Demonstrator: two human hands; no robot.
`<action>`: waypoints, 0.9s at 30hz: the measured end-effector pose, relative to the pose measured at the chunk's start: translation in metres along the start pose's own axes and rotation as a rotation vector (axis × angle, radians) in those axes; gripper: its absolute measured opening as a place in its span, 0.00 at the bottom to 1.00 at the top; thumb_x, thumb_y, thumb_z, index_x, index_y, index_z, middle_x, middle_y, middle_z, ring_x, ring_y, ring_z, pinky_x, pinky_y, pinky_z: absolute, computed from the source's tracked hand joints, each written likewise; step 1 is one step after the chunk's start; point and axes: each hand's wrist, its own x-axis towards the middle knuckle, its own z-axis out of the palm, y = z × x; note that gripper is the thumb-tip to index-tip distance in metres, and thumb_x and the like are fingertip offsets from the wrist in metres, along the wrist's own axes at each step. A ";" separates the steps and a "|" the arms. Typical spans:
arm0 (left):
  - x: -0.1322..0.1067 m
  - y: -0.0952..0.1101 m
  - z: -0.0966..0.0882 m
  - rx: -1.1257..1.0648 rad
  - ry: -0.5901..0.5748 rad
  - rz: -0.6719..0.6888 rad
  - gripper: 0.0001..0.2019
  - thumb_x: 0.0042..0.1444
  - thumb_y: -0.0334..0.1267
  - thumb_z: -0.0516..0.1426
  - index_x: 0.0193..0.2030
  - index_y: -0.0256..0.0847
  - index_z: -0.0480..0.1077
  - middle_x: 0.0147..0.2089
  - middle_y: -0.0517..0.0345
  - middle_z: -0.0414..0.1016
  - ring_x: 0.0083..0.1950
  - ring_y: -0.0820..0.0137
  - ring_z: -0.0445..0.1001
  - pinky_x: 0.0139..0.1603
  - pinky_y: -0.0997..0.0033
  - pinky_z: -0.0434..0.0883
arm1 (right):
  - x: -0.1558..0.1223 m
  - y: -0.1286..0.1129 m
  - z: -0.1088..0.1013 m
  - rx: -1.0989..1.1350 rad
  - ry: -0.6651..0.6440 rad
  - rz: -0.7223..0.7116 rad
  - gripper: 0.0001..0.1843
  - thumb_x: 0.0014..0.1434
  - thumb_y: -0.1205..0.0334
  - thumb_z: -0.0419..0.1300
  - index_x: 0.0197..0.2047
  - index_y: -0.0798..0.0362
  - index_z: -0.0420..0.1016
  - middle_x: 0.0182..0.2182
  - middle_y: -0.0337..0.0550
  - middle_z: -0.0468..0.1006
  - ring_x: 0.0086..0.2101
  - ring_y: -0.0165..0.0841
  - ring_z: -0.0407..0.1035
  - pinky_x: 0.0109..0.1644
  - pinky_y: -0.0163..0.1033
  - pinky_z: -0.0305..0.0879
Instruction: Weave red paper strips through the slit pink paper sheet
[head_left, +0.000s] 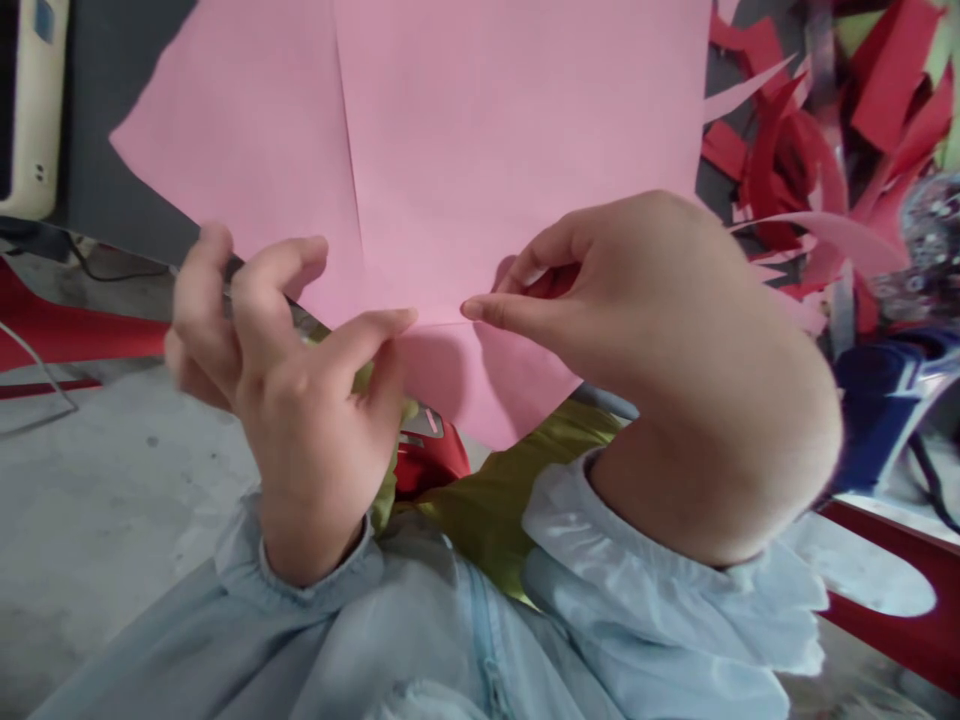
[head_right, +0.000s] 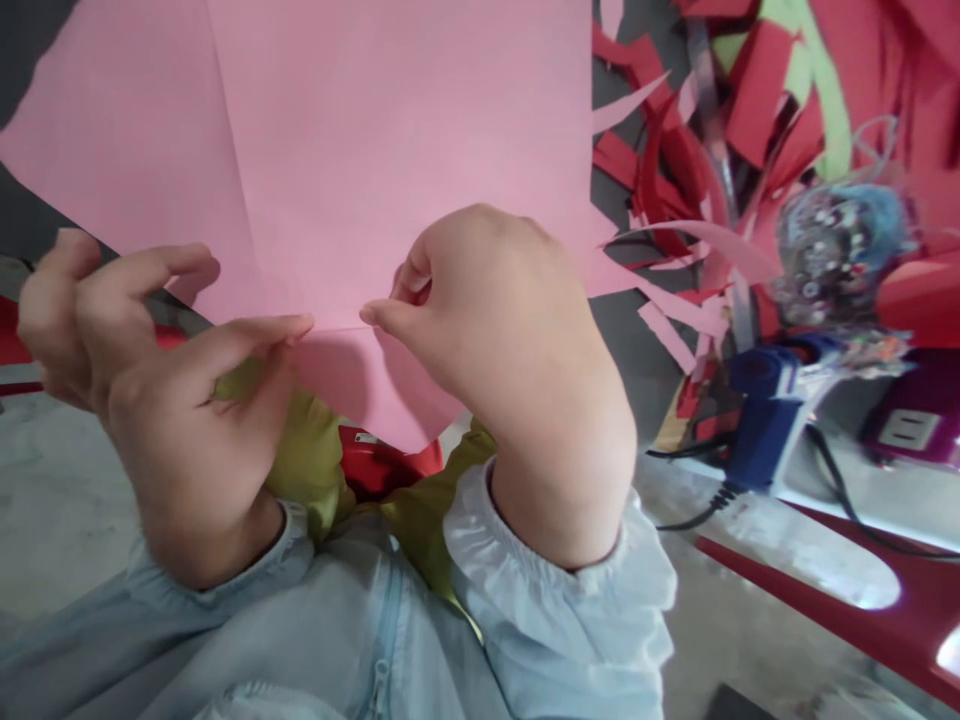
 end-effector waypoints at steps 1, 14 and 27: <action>-0.001 0.001 -0.003 0.018 -0.028 0.017 0.03 0.56 0.38 0.65 0.36 0.51 0.80 0.59 0.55 0.72 0.71 0.42 0.55 0.67 0.31 0.52 | 0.000 0.000 0.000 -0.002 0.002 -0.002 0.13 0.54 0.55 0.66 0.22 0.50 0.73 0.25 0.43 0.78 0.28 0.38 0.70 0.34 0.44 0.58; -0.025 0.030 0.001 0.178 -0.122 0.131 0.15 0.65 0.45 0.54 0.52 0.42 0.74 0.54 0.50 0.78 0.61 0.50 0.68 0.60 0.45 0.56 | 0.003 -0.001 0.000 -0.019 0.014 -0.029 0.13 0.53 0.56 0.65 0.20 0.49 0.73 0.17 0.39 0.69 0.23 0.33 0.61 0.32 0.42 0.57; -0.048 0.060 0.024 0.113 -0.167 0.208 0.18 0.63 0.35 0.55 0.59 0.35 0.70 0.60 0.52 0.76 0.61 0.59 0.69 0.69 0.50 0.52 | 0.004 -0.001 -0.001 -0.025 -0.033 -0.022 0.14 0.54 0.58 0.66 0.19 0.49 0.73 0.20 0.41 0.74 0.25 0.34 0.65 0.32 0.43 0.57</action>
